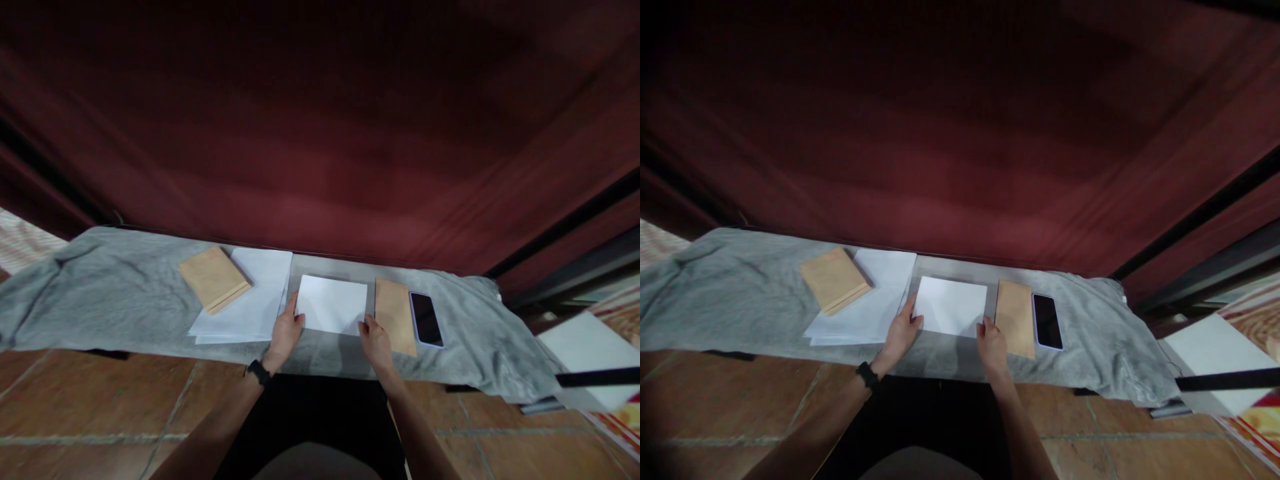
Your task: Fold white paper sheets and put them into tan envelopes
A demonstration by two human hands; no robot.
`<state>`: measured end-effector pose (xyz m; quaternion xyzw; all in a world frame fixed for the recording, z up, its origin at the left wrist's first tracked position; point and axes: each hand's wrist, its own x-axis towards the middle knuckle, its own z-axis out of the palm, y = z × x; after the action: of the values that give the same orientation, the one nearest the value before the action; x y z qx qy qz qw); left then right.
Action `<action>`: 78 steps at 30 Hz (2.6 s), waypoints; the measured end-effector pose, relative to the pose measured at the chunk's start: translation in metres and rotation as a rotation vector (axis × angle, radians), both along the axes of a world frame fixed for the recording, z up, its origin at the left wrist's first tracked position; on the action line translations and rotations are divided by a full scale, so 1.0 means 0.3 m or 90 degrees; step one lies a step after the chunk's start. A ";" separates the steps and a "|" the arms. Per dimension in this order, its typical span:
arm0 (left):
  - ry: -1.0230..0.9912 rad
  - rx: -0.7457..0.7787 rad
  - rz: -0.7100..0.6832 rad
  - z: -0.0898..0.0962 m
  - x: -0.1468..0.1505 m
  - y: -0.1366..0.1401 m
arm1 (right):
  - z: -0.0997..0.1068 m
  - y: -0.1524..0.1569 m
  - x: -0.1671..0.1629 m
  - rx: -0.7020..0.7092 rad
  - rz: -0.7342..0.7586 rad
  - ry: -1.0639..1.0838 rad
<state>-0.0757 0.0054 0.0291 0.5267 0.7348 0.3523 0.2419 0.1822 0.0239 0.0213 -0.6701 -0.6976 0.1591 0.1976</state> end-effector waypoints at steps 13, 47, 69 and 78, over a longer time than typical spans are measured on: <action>0.204 -0.010 -0.040 -0.011 0.029 -0.009 | -0.048 -0.010 -0.024 0.111 0.014 -0.087; 0.391 0.058 -0.146 -0.103 0.183 0.066 | -0.120 0.113 -0.221 0.151 0.105 -0.100; 0.400 0.078 -0.105 -0.119 0.123 0.117 | -0.142 0.119 -0.198 0.186 0.021 -0.079; 0.458 0.029 -0.117 -0.111 0.128 0.117 | -0.122 0.133 -0.335 0.169 0.166 -0.074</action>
<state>-0.0372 0.0406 -0.0040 0.6859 0.7144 0.1376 -0.0134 0.0818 0.0637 -0.0154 -0.5502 -0.8036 0.0508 0.2211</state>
